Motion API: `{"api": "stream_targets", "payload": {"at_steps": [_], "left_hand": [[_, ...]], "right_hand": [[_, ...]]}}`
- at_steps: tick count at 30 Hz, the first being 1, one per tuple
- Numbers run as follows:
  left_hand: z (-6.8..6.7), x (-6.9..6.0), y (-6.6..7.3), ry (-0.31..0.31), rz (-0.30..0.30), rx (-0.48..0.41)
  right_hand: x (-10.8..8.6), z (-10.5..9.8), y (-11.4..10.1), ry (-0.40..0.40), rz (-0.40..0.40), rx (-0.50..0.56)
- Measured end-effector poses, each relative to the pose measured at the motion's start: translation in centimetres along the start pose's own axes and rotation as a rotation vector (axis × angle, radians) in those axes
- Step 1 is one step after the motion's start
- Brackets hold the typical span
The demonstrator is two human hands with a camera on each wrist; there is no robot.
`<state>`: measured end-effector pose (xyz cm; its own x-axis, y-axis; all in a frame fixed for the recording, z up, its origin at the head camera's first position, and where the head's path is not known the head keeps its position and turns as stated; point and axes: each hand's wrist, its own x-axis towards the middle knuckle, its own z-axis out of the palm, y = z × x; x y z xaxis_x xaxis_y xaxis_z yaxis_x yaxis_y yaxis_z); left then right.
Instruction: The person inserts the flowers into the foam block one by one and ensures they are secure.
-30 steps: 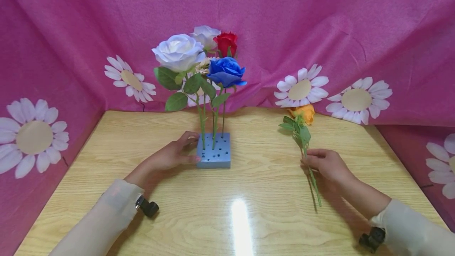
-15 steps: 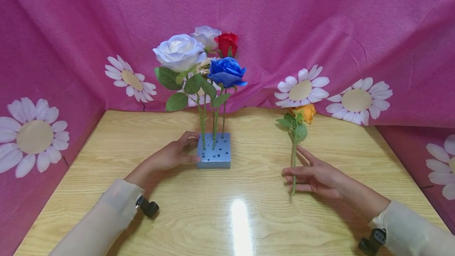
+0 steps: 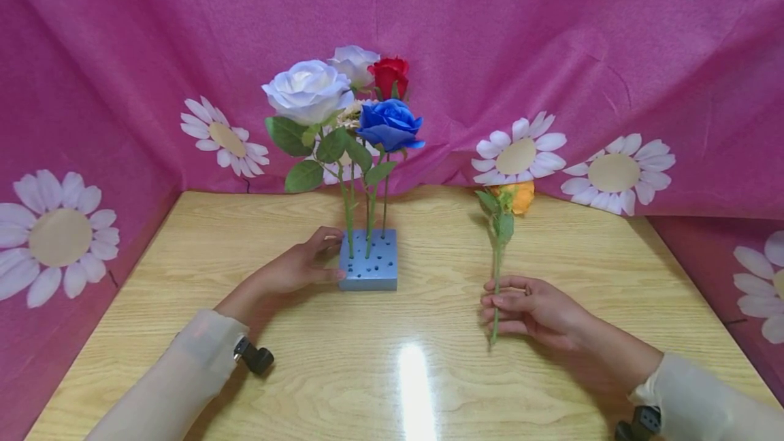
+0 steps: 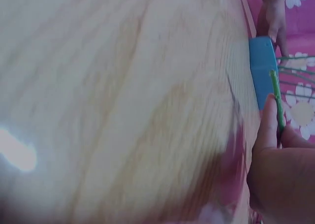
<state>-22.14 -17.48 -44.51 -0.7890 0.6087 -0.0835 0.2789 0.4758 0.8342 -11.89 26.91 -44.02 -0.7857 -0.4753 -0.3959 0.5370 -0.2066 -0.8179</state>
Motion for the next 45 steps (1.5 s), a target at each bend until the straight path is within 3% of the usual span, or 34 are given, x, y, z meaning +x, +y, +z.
{"api": "stream_targets", "payload": {"at_steps": [6, 20, 34, 45], "left_hand": [[0.0, 0.0, -0.1, 0.001, 0.032, 0.005], [-0.1, -0.1, 0.1, -0.001, 0.017, -0.005], [-0.1, 0.0, 0.3, -0.006, -0.007, -0.018], [-0.1, 0.0, 0.4, -0.007, -0.010, 0.000]], "right_hand": [[-0.1, 1.4, 0.8, -0.006, -0.029, -0.001], [-0.7, 5.4, 1.8, -0.026, -0.055, -0.062], [0.4, 7.7, -0.5, 0.019, -0.122, -0.190], [3.2, 8.5, -2.5, 0.082, -0.204, -0.240]]}}
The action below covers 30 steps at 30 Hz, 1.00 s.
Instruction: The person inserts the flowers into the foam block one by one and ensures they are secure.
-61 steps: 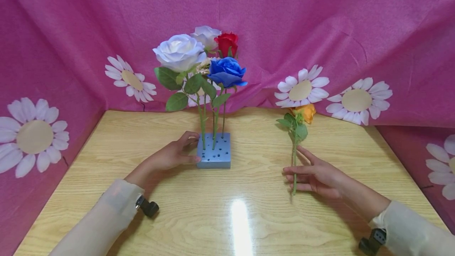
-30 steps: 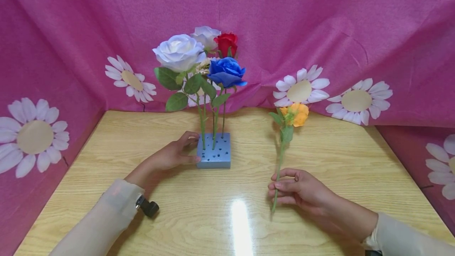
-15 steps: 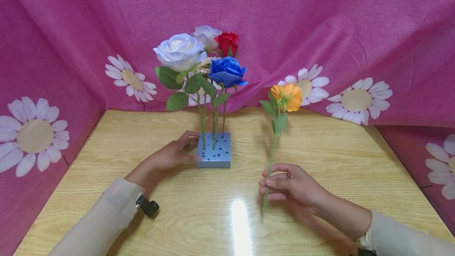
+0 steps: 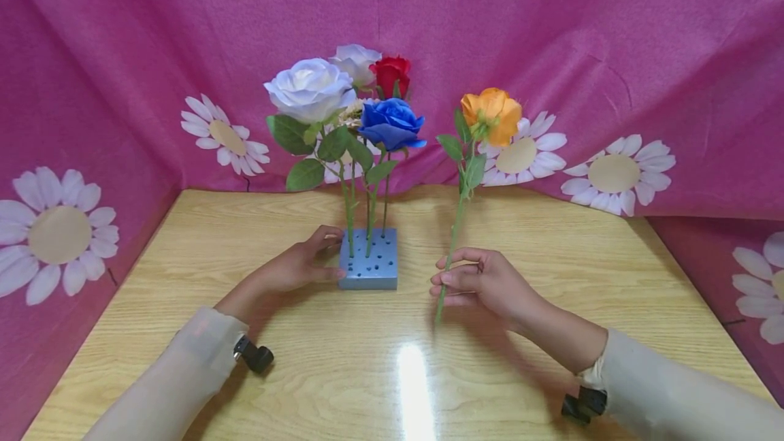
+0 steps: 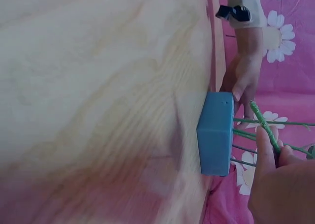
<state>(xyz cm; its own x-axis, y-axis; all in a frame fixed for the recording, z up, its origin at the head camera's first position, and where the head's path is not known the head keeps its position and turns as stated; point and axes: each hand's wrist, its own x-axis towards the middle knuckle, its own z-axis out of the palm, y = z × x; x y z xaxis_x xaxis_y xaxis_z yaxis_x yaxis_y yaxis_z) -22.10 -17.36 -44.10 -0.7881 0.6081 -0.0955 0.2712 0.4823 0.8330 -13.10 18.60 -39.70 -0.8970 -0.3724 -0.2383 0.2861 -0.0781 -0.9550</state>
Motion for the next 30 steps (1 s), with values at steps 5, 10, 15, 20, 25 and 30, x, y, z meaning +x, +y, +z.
{"api": "stream_targets", "payload": {"at_steps": [5, 10, 15, 20, 25, 30], "left_hand": [[0.0, 0.0, -0.2, 0.004, 0.007, 0.011], [0.1, -0.1, -0.2, 0.009, 0.019, 0.011], [0.1, -0.1, -0.3, 0.014, 0.012, 0.009], [0.1, -0.1, -0.2, 0.017, 0.017, 0.017], [0.1, -0.1, -0.2, 0.015, 0.022, 0.031], [0.1, 0.0, -0.1, 0.015, 0.012, 0.017]], "right_hand": [[1.5, 0.4, -0.2, 0.026, -0.036, -0.011], [2.8, 0.7, -0.3, 0.051, -0.073, -0.006], [4.1, 1.0, -0.3, 0.083, -0.100, -0.012], [5.3, 1.7, -0.3, 0.102, -0.130, 0.001], [6.3, 2.5, -0.4, 0.124, -0.167, -0.032], [7.3, 3.1, -0.6, 0.146, -0.222, -0.056]]}}
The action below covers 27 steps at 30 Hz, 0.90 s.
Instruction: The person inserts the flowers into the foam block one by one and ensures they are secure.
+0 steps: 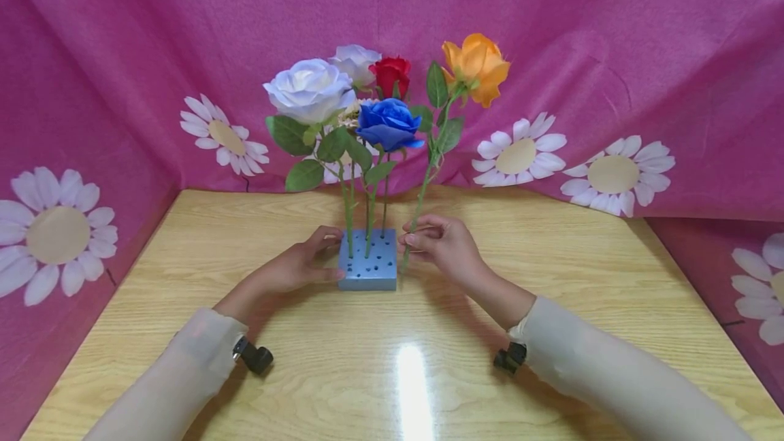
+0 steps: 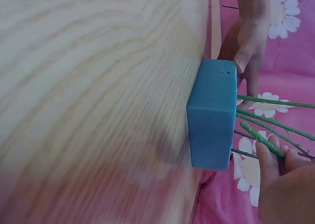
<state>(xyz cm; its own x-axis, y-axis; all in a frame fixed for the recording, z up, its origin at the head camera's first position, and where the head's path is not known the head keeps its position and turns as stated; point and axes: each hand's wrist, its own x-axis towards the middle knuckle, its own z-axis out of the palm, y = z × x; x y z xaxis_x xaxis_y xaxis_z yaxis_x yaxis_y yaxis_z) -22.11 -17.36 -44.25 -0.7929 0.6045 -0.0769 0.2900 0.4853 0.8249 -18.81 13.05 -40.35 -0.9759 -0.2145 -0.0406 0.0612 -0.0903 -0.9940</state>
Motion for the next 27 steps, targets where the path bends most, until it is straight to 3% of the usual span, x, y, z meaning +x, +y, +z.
{"api": "stream_targets", "payload": {"at_steps": [9, 27], "left_hand": [[0.0, -0.1, 0.0, 0.001, 0.023, -0.007], [-0.1, 0.0, 0.0, -0.021, 0.002, -0.024]], "right_hand": [[1.2, 1.3, 0.3, 0.017, -0.048, -0.028], [2.4, 2.6, 0.7, 0.053, -0.132, -0.139]]}}
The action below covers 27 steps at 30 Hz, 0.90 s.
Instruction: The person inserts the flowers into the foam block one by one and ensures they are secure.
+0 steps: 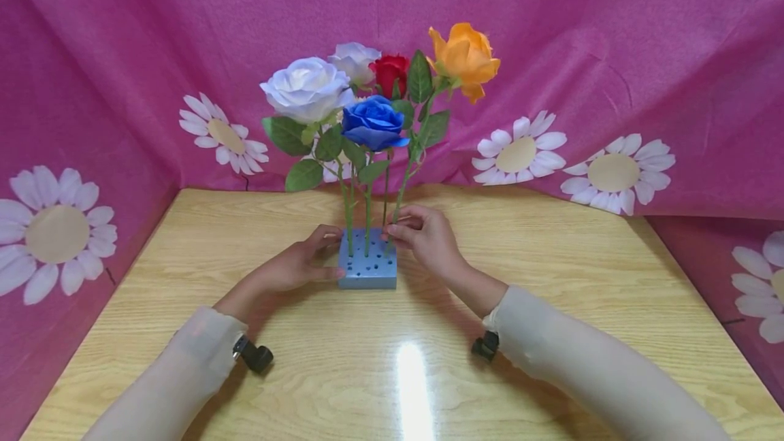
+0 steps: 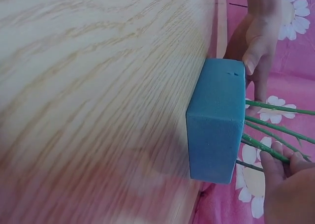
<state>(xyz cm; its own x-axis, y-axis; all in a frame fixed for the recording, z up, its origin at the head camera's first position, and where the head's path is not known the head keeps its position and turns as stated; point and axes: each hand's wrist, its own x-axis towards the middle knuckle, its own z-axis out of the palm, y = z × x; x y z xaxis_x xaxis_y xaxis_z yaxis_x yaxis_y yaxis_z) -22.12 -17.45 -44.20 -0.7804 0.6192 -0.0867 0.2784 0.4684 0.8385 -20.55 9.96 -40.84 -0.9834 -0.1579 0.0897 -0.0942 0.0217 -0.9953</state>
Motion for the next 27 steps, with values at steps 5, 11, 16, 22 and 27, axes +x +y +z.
{"api": "stream_targets", "payload": {"at_steps": [5, 11, 16, 22, 27], "left_hand": [[0.0, 0.0, 0.0, 0.002, -0.002, 0.004], [0.1, 0.1, -0.1, 0.003, -0.002, 0.000], [0.1, 0.0, -0.1, 0.010, 0.015, 0.004], [0.0, 0.0, 0.0, 0.008, 0.020, -0.001], [0.0, 0.1, -0.1, 0.011, 0.027, 0.021]], "right_hand": [[0.1, 0.4, 0.0, 0.006, -0.004, -0.011], [-0.1, 0.5, -0.1, 0.006, 0.005, -0.001], [-0.5, 0.2, -0.2, -0.005, 0.001, 0.008], [-1.0, -0.2, 0.0, -0.017, -0.001, -0.040], [-1.3, -0.2, 0.3, -0.030, 0.005, -0.049]]}}
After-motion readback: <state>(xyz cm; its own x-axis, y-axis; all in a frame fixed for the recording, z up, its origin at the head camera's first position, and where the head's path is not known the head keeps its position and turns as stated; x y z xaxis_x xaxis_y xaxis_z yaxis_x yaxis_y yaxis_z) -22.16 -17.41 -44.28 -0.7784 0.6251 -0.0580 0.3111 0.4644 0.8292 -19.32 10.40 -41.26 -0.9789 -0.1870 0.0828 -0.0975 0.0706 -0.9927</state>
